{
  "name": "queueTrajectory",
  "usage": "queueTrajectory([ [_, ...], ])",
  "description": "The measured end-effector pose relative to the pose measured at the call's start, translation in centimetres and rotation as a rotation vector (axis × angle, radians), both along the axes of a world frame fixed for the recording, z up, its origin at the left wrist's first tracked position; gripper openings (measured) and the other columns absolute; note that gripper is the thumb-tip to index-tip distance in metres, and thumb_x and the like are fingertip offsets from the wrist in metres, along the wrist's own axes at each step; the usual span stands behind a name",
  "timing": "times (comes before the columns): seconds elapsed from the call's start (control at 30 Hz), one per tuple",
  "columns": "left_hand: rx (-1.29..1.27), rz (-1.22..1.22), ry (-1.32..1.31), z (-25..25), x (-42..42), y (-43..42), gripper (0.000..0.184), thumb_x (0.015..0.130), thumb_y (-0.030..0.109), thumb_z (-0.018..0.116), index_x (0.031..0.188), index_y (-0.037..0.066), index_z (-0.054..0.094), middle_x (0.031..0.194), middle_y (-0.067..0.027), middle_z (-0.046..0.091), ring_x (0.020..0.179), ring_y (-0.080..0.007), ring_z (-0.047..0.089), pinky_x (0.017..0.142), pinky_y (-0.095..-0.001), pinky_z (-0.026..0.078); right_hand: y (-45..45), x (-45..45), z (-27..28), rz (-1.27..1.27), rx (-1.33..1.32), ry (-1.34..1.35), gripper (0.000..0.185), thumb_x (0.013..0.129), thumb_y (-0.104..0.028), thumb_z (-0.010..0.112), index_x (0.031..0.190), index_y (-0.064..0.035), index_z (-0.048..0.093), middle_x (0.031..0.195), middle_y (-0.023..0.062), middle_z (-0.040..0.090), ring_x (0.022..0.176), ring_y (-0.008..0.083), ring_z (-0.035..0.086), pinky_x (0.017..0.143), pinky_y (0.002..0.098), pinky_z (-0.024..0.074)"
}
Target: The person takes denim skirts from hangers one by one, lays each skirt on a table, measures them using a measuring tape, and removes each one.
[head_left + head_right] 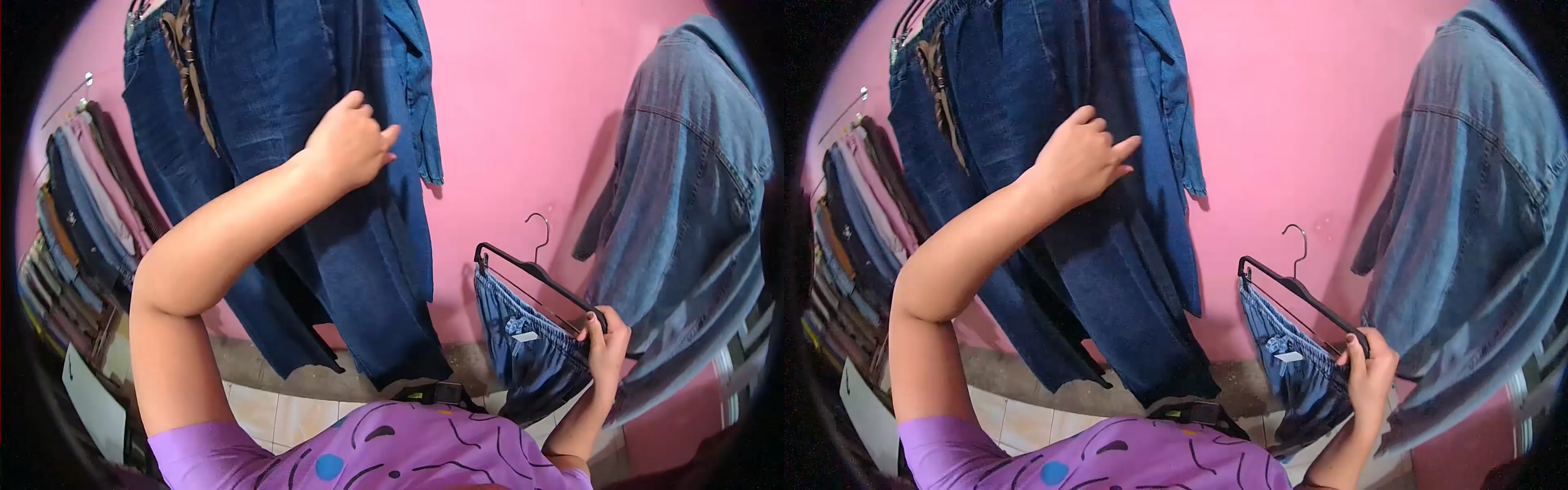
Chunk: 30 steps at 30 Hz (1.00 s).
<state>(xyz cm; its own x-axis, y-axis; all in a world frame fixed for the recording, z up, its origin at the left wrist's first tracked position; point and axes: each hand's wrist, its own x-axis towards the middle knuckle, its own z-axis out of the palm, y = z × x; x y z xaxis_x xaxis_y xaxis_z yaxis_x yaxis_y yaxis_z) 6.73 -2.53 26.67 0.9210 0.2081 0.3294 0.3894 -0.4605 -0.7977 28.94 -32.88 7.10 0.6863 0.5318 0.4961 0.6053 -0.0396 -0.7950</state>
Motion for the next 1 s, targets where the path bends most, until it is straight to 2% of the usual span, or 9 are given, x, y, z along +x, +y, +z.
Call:
queueTrajectory([
  [0.23, 0.079, 0.480, -0.018, -0.1, -2.9, -3.7, 0.041, 0.082, 0.043, 0.055, 0.106, 0.010, 0.062, 0.060, -0.0056, 0.060, 0.065, -0.0214, 0.061, 0.077, -0.0342, 0.039, 3.3, 6.2, 3.8, 0.193, 0.088, -0.009, 0.014, 0.084, -0.009, 0.056, 0.080, 0.0043, 0.059, 0.053, 0.0048, 0.054, 0.048, 0.0089, 0.052, 0.047, 0.0229, 0.0371],
  [0.3, 0.185, 0.616, -0.084, -0.6, -3.4, -4.1, 0.036, 0.084, 0.034, 0.054, 0.112, 0.012, 0.059, 0.071, -0.0066, 0.063, 0.064, -0.0202, 0.061, 0.077, -0.0344, 0.039, 4.3, 6.8, 5.7, 0.248, 0.120, -0.041, 0.014, 0.084, -0.008, 0.055, 0.079, 0.0046, 0.058, 0.053, 0.0046, 0.053, 0.048, 0.0085, 0.051, 0.047, 0.0229, 0.0372],
  [0.37, 0.149, 0.666, -0.163, -0.8, -3.8, -4.6, 0.035, 0.085, 0.025, 0.051, 0.118, 0.014, 0.056, 0.090, -0.0083, 0.064, 0.079, -0.0193, 0.061, 0.085, -0.0366, 0.037, 5.2, 7.6, 7.2, 0.357, 0.189, -0.012, 0.013, 0.085, -0.006, 0.053, 0.079, 0.0043, 0.058, 0.056, 0.0027, 0.052, 0.049, 0.0082, 0.051, 0.048, 0.0222, 0.0396],
  [0.43, 0.325, 0.295, 0.066, -1.4, -5.4, -4.2, 0.036, 0.086, 0.018, 0.046, 0.121, 0.016, 0.054, 0.105, -0.0087, 0.061, 0.101, -0.0222, 0.055, 0.100, -0.0425, 0.029, 6.0, 8.4, 8.5, 0.492, 0.248, 0.122, 0.012, 0.086, -0.007, 0.053, 0.082, 0.0040, 0.057, 0.059, 0.0017, 0.052, 0.050, 0.0076, 0.050, 0.050, 0.0220, 0.0430],
  [0.47, 0.289, 0.303, 0.121, -1.6, -5.9, -4.3, 0.034, 0.085, 0.022, 0.049, 0.117, 0.016, 0.058, 0.098, -0.0088, 0.063, 0.114, -0.0240, 0.045, 0.110, -0.0479, 0.013, 6.3, 8.5, 9.6, 0.530, 0.262, 0.125, 0.012, 0.087, -0.007, 0.053, 0.083, 0.0038, 0.056, 0.062, 0.0014, 0.051, 0.051, 0.0070, 0.050, 0.050, 0.0223, 0.0456],
  [0.57, 0.136, 0.561, 0.166, -1.0, -6.1, -5.4, 0.031, 0.083, 0.028, 0.052, 0.109, 0.014, 0.063, 0.087, -0.0093, 0.065, 0.114, -0.0256, 0.047, 0.111, -0.0509, 0.006, 8.2, 9.1, 13.3, 0.629, 0.317, 0.087, 0.012, 0.087, -0.008, 0.055, 0.084, 0.0032, 0.056, 0.059, 0.0021, 0.050, 0.049, 0.0082, 0.050, 0.050, 0.0232, 0.0459],
  [0.73, 0.046, 0.535, 0.136, -0.6, -7.7, -5.6, 0.030, 0.077, 0.033, 0.059, 0.074, 0.004, 0.065, 0.065, -0.0091, 0.060, 0.092, -0.0240, 0.053, 0.111, -0.0503, 0.009, 15.3, 8.2, 21.8, 0.720, 0.300, -0.117, 0.024, 0.089, -0.020, 0.054, 0.086, 0.0039, 0.058, 0.054, 0.0021, 0.049, 0.047, 0.0095, 0.049, 0.048, 0.0238, 0.0441],
  [0.9, 0.006, 0.445, 0.010, -0.3, -10.9, -6.7, 0.028, 0.075, 0.032, 0.061, 0.070, 0.005, 0.063, 0.064, -0.0059, 0.055, 0.092, -0.0230, 0.052, 0.111, -0.0514, 0.012, 23.2, 6.2, 29.6, 0.723, 0.427, -0.411, 0.030, 0.089, -0.030, 0.052, 0.088, -0.0005, 0.059, 0.057, 0.0001, 0.051, 0.052, 0.0062, 0.051, 0.046, 0.0210, 0.0395],
  [1.0, 0.030, 0.436, -0.031, 0.0, -12.9, -6.8, 0.028, 0.076, 0.033, 0.061, 0.069, 0.006, 0.062, 0.064, -0.0054, 0.055, 0.095, -0.0227, 0.053, 0.110, -0.0529, 0.012, 25.7, 3.1, 34.1, 0.679, 0.447, -0.292, 0.025, 0.086, -0.019, 0.058, 0.086, 0.0052, 0.063, 0.061, 0.0076, 0.058, 0.047, 0.0142, 0.051, 0.045, 0.0321, 0.0456],
])
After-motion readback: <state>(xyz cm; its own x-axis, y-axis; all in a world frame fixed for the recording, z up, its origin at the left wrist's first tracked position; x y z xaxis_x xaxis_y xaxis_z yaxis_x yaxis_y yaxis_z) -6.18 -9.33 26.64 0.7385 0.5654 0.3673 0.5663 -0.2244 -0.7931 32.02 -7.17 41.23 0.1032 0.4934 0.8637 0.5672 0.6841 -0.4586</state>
